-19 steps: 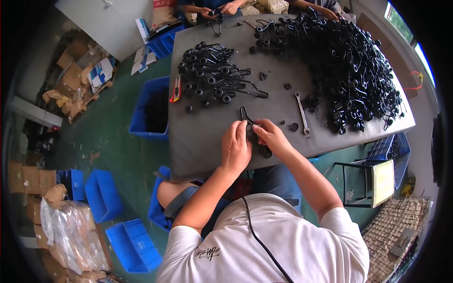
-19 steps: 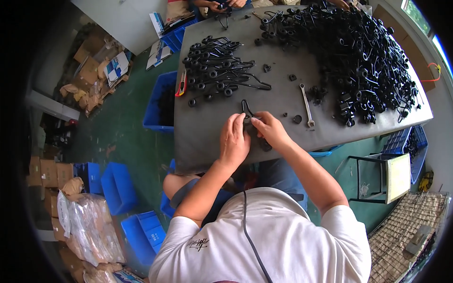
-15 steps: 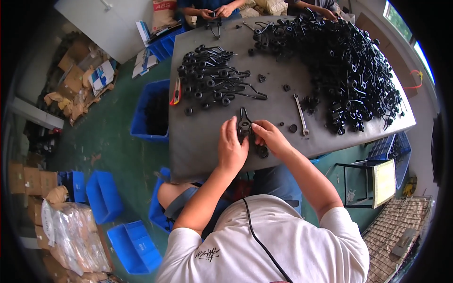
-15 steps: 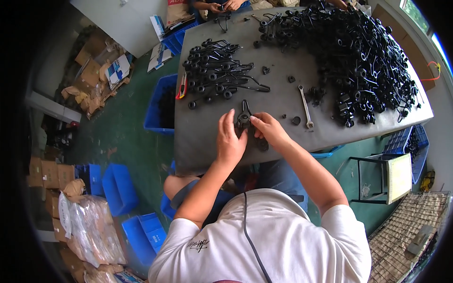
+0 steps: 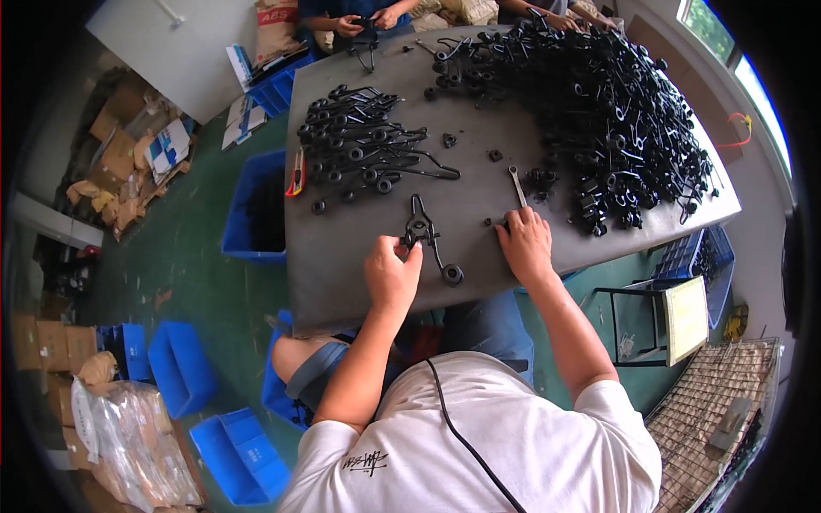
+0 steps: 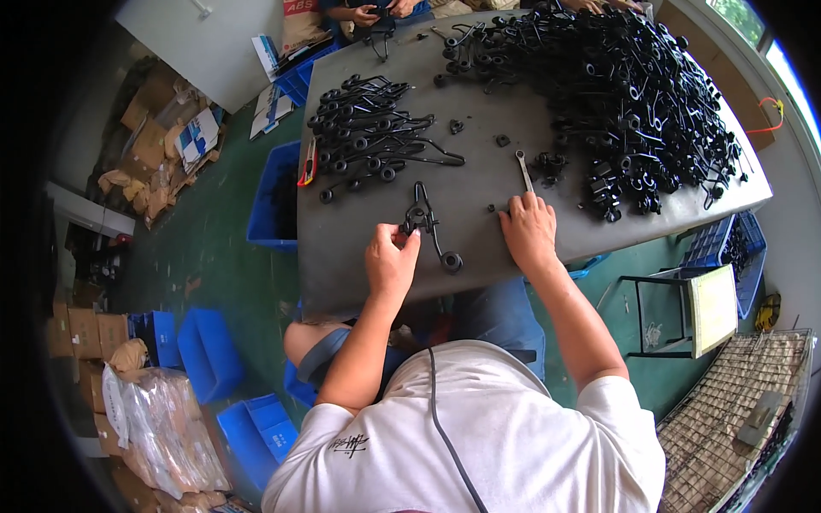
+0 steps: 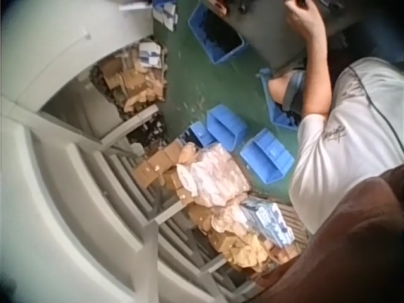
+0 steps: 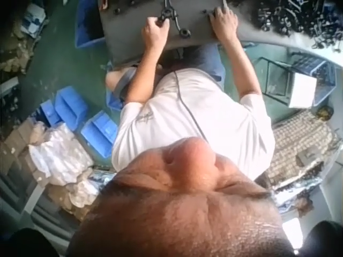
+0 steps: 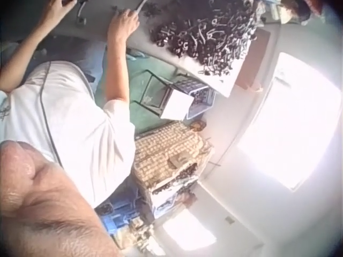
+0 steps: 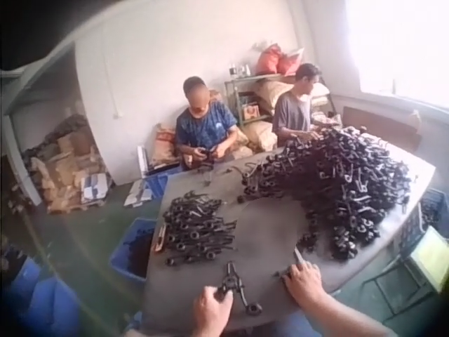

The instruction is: Assembling black mechanical/rubber linkage components at a factory workbench.

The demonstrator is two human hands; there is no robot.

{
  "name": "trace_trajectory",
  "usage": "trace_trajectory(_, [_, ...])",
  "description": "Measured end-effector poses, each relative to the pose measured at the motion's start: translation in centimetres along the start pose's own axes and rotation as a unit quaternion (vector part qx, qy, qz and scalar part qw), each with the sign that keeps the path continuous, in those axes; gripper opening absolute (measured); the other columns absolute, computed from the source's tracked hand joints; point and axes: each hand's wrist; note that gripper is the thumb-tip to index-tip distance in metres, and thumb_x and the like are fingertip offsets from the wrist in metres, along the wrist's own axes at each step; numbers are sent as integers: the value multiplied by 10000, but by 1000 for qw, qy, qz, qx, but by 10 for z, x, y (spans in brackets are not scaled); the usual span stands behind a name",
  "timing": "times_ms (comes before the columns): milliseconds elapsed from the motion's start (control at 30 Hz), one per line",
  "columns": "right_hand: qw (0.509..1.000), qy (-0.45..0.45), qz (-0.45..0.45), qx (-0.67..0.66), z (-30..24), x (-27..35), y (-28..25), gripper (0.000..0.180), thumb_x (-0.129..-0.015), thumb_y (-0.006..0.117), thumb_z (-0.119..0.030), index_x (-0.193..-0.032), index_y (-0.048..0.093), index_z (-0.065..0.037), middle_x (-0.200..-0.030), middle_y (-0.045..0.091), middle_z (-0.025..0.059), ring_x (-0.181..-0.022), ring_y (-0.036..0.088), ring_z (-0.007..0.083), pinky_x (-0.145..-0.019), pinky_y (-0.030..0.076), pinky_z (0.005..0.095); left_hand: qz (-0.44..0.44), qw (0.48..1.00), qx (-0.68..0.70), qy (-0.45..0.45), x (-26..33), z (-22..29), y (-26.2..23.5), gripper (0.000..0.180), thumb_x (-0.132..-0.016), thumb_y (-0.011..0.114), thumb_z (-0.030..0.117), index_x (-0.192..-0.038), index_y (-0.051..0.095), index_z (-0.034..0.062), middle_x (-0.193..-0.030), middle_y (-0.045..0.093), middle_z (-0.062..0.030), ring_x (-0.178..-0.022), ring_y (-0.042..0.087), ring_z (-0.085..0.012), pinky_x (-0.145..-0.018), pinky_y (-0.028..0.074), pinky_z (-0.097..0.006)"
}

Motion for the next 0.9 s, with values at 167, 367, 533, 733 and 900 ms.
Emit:
trace_trajectory(167, [977, -16, -34, -208, -14, 11, 3, 191, -887, 661, -135, -1056, 650, -46, -999, 638, 164, -952, 646, 360, -830, 520, 437, -43, 975, 167, -137, 3, -16, -4, 291, -883, 773, 214, -1001, 628, -9, -882, 717, -108, -682, 667, -212, -636, 530, -369])
trace_trajectory(367, [961, -82, -65, -258, -46, 25, 2, 204, -891, 651, -106, -1089, 681, -65, -1006, 630, 134, -974, 619, 361, -872, 510, 433, -143, 843, 463, -233, 9, -6, -13, 287, -1000, 661, 222, -1129, 584, -22, -933, 707, -74, -609, 562, -74, -557, 457, -217])
trace_trajectory(533, [984, -115, -43, -127, -46, 32, -4, 211, -877, 678, -117, -1083, 683, -69, -1047, 614, 99, -1031, 580, 338, -916, 490, 428, -137, 831, 490, -224, 14, -10, -3, 278, -997, 667, 229, -1102, 585, -15, -937, 708, -79, -613, 566, -81, -554, 464, -225])
trace_trajectory(733, [893, -20, -21, -450, -66, 16, -16, 298, -844, 739, -5, -1130, 677, -62, -1029, 616, 78, -846, 629, 181, -714, 526, 320, -134, 854, 448, -230, 14, -1, -6, 300, -982, 689, 256, -1084, 602, -13, -922, 705, -61, -616, 564, -73, -550, 455, -223])
trace_trajectory(900, [882, -66, -71, -461, -89, 6, -19, 317, -837, 763, -5, -1137, 675, -61, -1052, 609, 63, -868, 619, 159, -736, 516, 293, -157, 864, 417, -234, 13, 0, -11, 301, -978, 694, 264, -1080, 611, -7, -920, 702, -50, -608, 561, -73, -546, 448, -221])
Point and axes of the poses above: each hand's wrist, its own x-axis away from the middle knuckle, its own y-axis out of the palm, z = x × y
